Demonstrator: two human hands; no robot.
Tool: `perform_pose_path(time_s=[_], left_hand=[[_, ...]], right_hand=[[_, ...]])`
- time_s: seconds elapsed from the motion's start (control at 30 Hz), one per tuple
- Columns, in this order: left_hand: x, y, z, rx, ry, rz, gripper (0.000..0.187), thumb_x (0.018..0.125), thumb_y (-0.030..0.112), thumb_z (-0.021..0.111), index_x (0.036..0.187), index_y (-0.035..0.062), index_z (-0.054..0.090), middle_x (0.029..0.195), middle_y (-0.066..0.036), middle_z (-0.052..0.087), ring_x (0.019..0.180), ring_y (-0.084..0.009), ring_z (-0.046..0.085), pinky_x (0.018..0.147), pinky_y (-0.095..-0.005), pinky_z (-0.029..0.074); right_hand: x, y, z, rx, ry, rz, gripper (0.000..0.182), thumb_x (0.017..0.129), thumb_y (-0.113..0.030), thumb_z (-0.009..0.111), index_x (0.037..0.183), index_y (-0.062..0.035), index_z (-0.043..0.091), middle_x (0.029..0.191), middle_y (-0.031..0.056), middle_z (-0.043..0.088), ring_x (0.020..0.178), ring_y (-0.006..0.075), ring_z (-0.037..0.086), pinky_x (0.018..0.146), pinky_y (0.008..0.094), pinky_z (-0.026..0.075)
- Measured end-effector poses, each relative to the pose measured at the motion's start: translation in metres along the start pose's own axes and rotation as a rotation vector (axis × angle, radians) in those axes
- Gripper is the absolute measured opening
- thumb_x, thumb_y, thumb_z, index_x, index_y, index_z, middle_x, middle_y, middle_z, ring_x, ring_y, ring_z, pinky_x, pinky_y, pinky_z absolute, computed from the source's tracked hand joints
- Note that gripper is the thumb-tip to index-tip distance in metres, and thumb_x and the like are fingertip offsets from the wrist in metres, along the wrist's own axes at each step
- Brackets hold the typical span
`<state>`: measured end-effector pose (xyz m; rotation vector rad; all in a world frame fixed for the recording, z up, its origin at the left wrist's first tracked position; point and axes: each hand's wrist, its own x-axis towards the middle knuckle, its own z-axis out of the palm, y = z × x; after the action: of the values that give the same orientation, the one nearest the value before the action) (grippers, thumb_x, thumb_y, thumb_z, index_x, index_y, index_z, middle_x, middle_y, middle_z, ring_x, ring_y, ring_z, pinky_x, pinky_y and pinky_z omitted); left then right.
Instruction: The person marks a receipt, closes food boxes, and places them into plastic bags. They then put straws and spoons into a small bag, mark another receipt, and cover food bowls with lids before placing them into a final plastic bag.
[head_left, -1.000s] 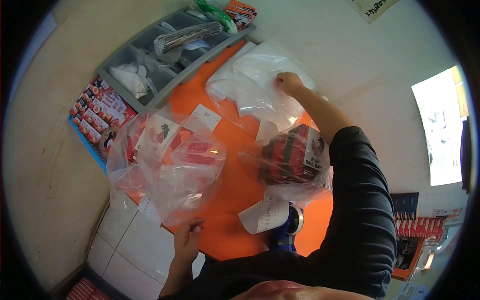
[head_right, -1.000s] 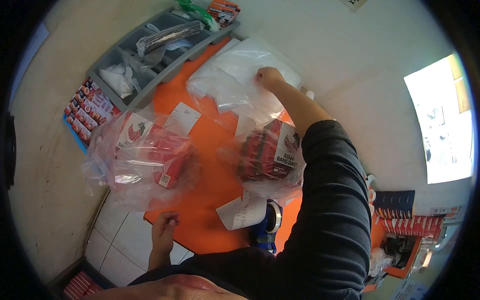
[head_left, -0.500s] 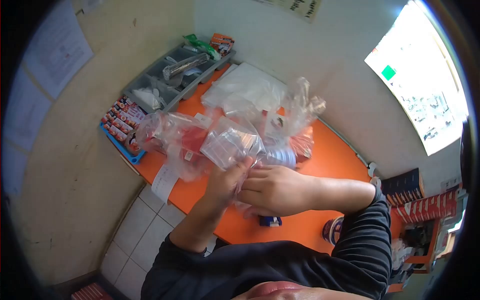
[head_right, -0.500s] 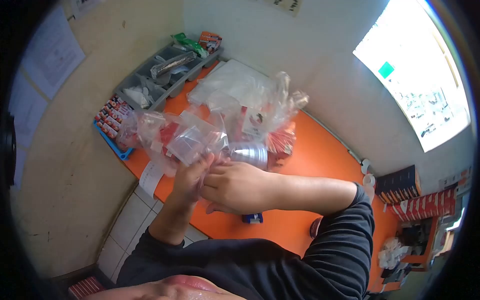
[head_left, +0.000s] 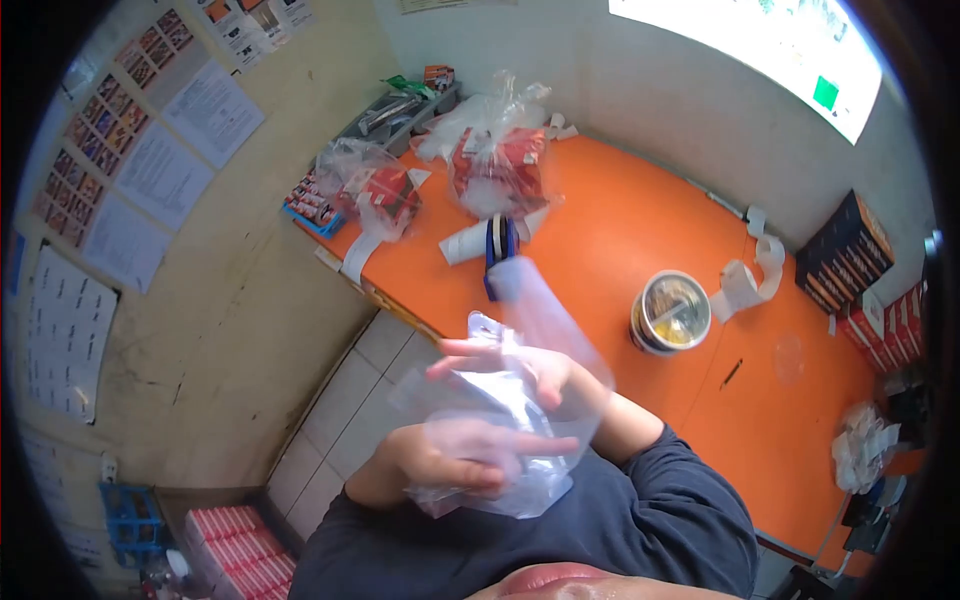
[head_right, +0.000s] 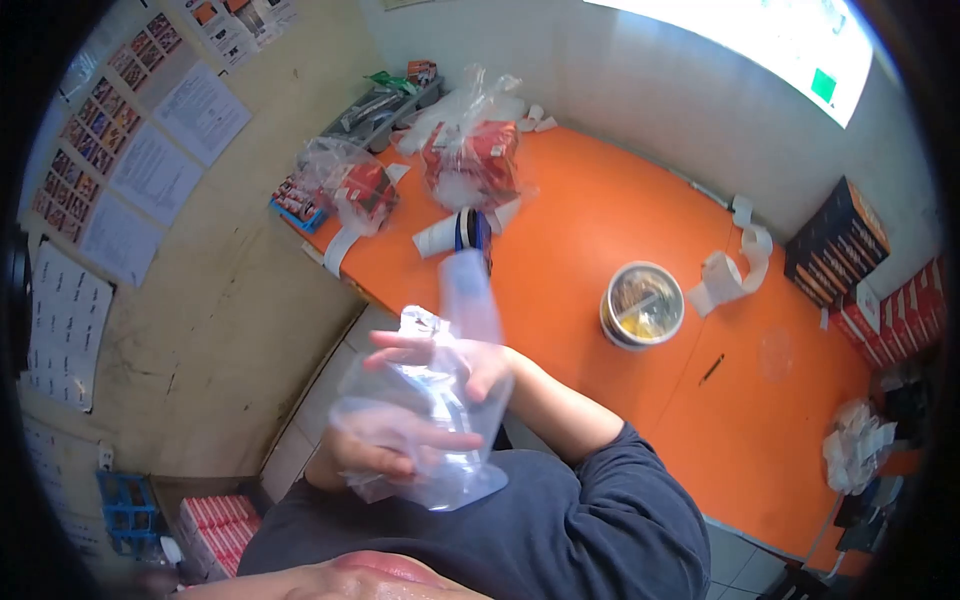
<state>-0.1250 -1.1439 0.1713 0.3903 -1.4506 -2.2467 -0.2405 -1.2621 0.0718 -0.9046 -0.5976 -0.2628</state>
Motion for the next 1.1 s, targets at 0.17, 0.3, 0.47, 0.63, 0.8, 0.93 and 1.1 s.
perform_pose_path(time_s=[0.17, 0.3, 0.47, 0.63, 0.8, 0.93, 1.1], left_hand=[[-0.016, -0.022, 0.067, -0.321, 0.356, 0.335, 0.061, 0.089, 0.022, 0.052, 0.135, -0.0077, 0.025, 0.060, 0.001, 0.042, 0.046, -0.0056, 0.035, 0.040, -0.0202, 0.028], [-0.054, -0.018, 0.080, -0.154, 0.753, 0.393, 0.062, 0.087, 0.022, 0.057, 0.136, -0.0011, 0.027, 0.059, 0.000, 0.041, 0.045, -0.0055, 0.036, 0.039, -0.0216, 0.029], [-0.090, -0.072, 0.024, 0.786, 1.239, -0.105, 0.063, 0.080, 0.023, 0.066, 0.132, 0.0053, 0.035, 0.076, -0.004, 0.052, 0.064, -0.0100, 0.050, 0.055, -0.0243, 0.043], [-0.043, -0.106, 0.039, 0.576, 1.298, -0.040, 0.030, 0.080, 0.021, 0.066, 0.104, 0.0031, 0.060, 0.082, -0.005, 0.063, 0.070, -0.0118, 0.057, 0.062, -0.0238, 0.047], [0.021, -0.153, 0.053, 0.038, 1.195, 0.111, 0.016, 0.090, 0.022, 0.051, 0.093, 0.0064, 0.053, 0.088, -0.004, 0.060, 0.076, -0.0136, 0.059, 0.071, -0.0306, 0.051], [-0.035, -0.136, 0.047, -0.541, 0.743, 0.705, 0.012, 0.088, 0.014, 0.056, 0.085, 0.0089, 0.046, 0.074, 0.001, 0.052, 0.070, -0.0058, 0.049, 0.060, -0.0229, 0.044], [-0.040, -0.138, 0.060, 0.755, 1.307, 0.043, 0.026, 0.075, 0.012, 0.068, 0.069, 0.0054, 0.043, 0.058, 0.003, 0.046, 0.057, -0.0051, 0.039, 0.052, -0.0227, 0.036]], right_hand=[[-0.086, 0.007, 0.023, 0.041, 0.342, -0.294, 0.062, 0.068, -0.034, 0.076, 0.114, 0.0009, 0.053, 0.120, 0.0225, 0.050, 0.114, 0.0273, 0.048, 0.098, 0.0423, 0.031], [-0.141, -0.013, 0.081, 0.081, 0.540, -0.304, 0.024, 0.072, -0.015, 0.073, 0.085, -0.0020, 0.057, 0.093, 0.0137, 0.062, 0.091, 0.0228, 0.060, 0.082, 0.0384, 0.048], [-0.158, -0.003, 0.111, -0.133, 0.959, 0.106, 0.013, 0.077, -0.008, 0.067, 0.085, -0.0016, 0.058, 0.087, 0.0110, 0.063, 0.081, 0.0168, 0.060, 0.074, 0.0304, 0.048], [-0.110, 0.006, 0.138, -0.511, 1.146, 0.399, 0.017, 0.075, -0.011, 0.069, 0.084, -0.0020, 0.057, 0.075, 0.0034, 0.060, 0.066, 0.0101, 0.054, 0.060, 0.0248, 0.045], [-0.087, 0.064, 0.134, -1.058, 1.106, 0.438, 0.027, 0.068, -0.021, 0.072, 0.078, 0.0010, 0.060, 0.067, 0.0112, 0.059, 0.064, 0.0146, 0.056, 0.060, 0.0312, 0.045], [-0.106, 0.003, 0.135, -0.265, 1.359, -0.159, 0.007, 0.076, 0.002, 0.056, 0.078, -0.0030, 0.052, 0.080, 0.0130, 0.059, 0.074, 0.0237, 0.063, 0.068, 0.0367, 0.054], [-0.100, 0.010, 0.143, -0.197, 1.068, -0.057, 0.026, 0.077, -0.012, 0.059, 0.098, -0.0027, 0.047, 0.092, 0.0065, 0.056, 0.081, 0.0188, 0.057, 0.072, 0.0325, 0.045]])
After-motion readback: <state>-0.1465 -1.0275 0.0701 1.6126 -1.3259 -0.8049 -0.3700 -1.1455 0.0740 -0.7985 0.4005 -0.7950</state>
